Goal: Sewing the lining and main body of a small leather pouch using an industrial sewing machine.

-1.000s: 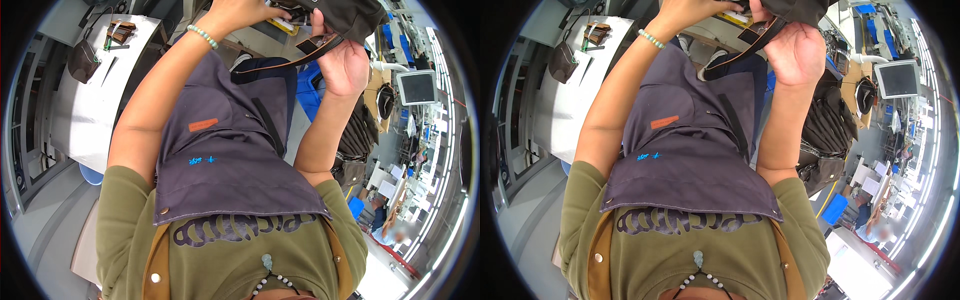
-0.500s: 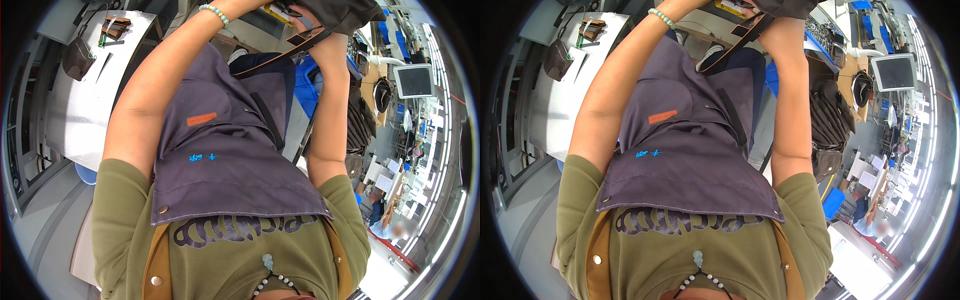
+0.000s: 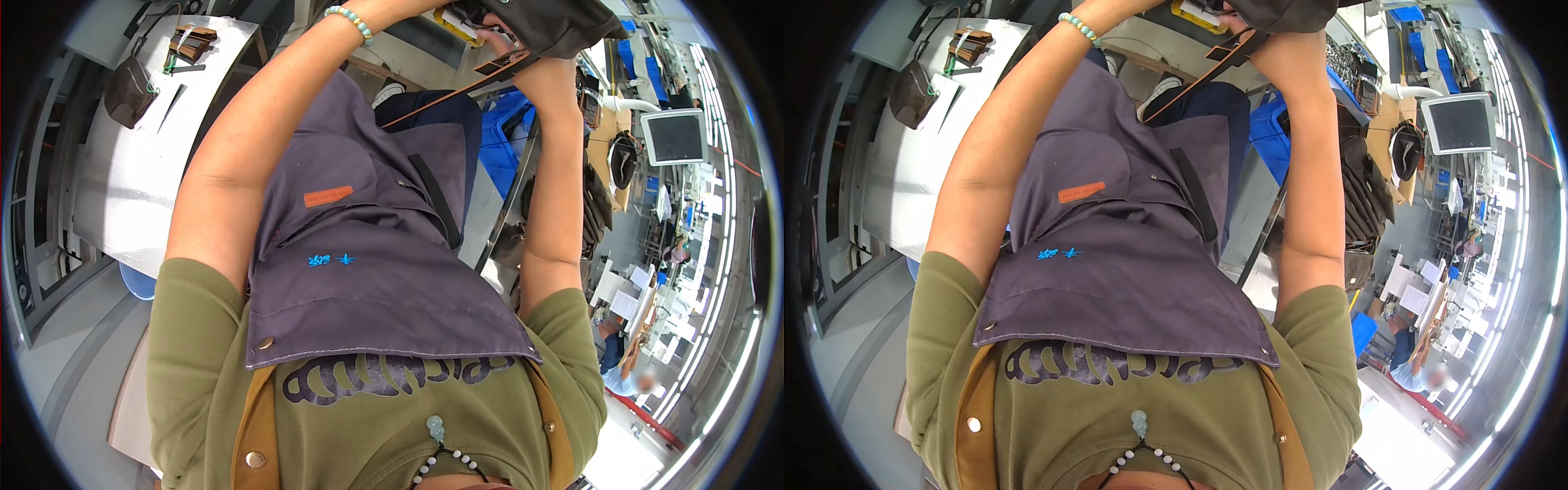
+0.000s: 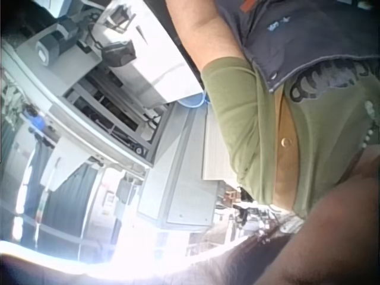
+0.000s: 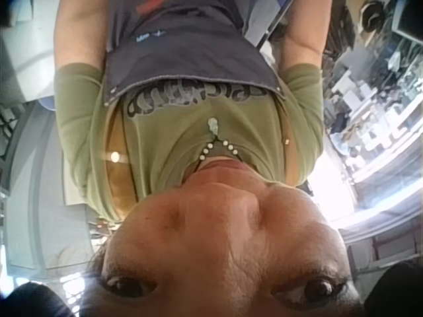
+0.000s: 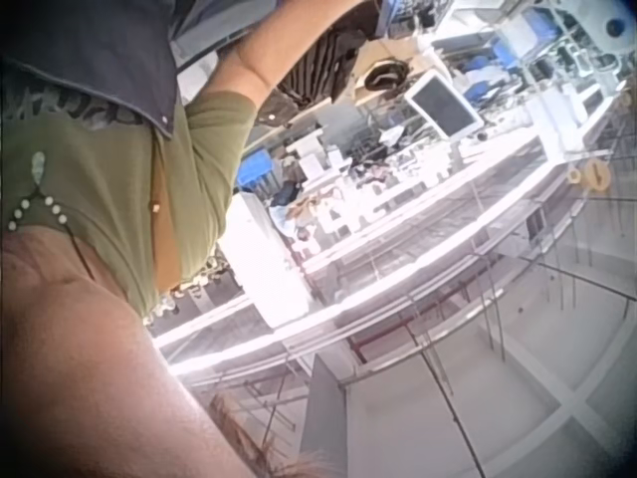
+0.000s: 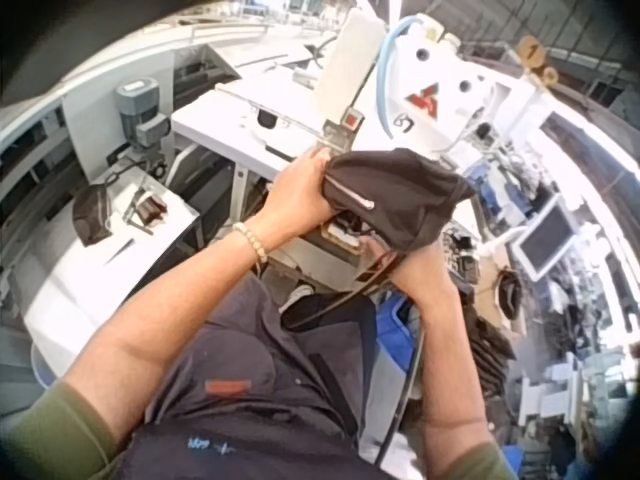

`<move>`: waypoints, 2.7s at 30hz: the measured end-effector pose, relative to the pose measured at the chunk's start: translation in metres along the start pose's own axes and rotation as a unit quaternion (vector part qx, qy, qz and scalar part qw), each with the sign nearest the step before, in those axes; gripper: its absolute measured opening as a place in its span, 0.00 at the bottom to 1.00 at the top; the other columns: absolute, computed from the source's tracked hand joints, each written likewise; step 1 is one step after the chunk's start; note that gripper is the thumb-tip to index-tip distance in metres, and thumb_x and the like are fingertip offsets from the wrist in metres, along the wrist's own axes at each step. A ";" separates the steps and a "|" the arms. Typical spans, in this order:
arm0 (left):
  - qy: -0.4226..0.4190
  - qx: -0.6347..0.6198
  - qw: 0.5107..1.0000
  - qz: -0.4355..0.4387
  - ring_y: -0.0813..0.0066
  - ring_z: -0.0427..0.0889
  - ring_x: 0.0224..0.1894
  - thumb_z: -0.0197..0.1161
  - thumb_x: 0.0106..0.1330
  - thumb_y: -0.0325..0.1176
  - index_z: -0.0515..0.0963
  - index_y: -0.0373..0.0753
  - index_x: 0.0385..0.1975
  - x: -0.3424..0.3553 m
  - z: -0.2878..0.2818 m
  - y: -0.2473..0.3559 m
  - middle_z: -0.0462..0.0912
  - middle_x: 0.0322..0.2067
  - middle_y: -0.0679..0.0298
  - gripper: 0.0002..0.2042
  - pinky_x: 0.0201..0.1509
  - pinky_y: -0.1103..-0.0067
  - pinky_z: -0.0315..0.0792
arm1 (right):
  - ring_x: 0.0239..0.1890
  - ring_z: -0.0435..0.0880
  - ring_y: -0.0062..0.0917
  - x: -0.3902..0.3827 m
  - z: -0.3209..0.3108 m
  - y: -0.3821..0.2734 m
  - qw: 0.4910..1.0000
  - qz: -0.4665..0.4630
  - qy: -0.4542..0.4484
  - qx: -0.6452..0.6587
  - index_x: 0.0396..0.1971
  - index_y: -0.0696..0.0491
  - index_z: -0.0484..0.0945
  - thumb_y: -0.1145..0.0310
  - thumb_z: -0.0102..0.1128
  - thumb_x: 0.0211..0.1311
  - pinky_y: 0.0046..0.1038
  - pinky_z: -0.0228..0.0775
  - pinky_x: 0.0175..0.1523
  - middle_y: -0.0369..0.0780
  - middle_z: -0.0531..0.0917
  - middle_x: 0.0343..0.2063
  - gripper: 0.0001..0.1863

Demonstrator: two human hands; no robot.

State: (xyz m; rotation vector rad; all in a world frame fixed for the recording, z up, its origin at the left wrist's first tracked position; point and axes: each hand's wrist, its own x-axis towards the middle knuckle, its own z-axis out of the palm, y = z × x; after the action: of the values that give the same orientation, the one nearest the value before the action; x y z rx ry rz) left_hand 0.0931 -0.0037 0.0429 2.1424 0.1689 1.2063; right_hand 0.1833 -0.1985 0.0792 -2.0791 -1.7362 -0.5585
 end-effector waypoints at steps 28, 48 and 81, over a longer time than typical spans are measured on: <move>-0.068 -0.004 0.998 0.006 0.43 0.80 0.48 0.76 0.52 0.35 0.76 0.35 0.39 0.003 -0.014 0.001 0.80 0.41 0.47 0.19 0.50 0.59 0.76 | 0.38 0.86 0.30 -0.006 -0.001 0.046 0.984 -0.117 -0.111 -0.077 0.47 0.44 0.88 0.76 0.71 0.56 0.34 0.77 0.44 0.37 0.88 0.38 0.18; -0.041 -0.066 0.989 0.123 0.55 0.82 0.54 0.57 0.66 0.20 0.78 0.35 0.55 -0.050 -0.020 -0.067 0.82 0.51 0.56 0.18 0.58 0.67 0.76 | 0.39 0.84 0.48 -0.083 0.008 -0.031 0.975 0.052 -0.206 0.062 0.36 0.52 0.85 0.65 0.63 0.56 0.43 0.78 0.46 0.46 0.86 0.33 0.10; -0.355 -0.784 0.508 -0.031 0.52 0.86 0.43 0.52 0.76 0.26 0.83 0.32 0.44 -0.013 -0.064 0.158 0.87 0.42 0.49 0.11 0.43 0.67 0.81 | 0.45 0.85 0.35 -0.020 0.038 0.019 0.900 0.284 0.248 0.217 0.43 0.59 0.84 0.77 0.58 0.65 0.31 0.75 0.52 0.44 0.87 0.42 0.10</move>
State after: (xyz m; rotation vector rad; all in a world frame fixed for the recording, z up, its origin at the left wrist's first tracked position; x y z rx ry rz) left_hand 0.0035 -0.0996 0.1516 0.6701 -0.8881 -0.0338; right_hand 0.2014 -0.1991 0.0358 -1.7846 -0.8132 -0.4162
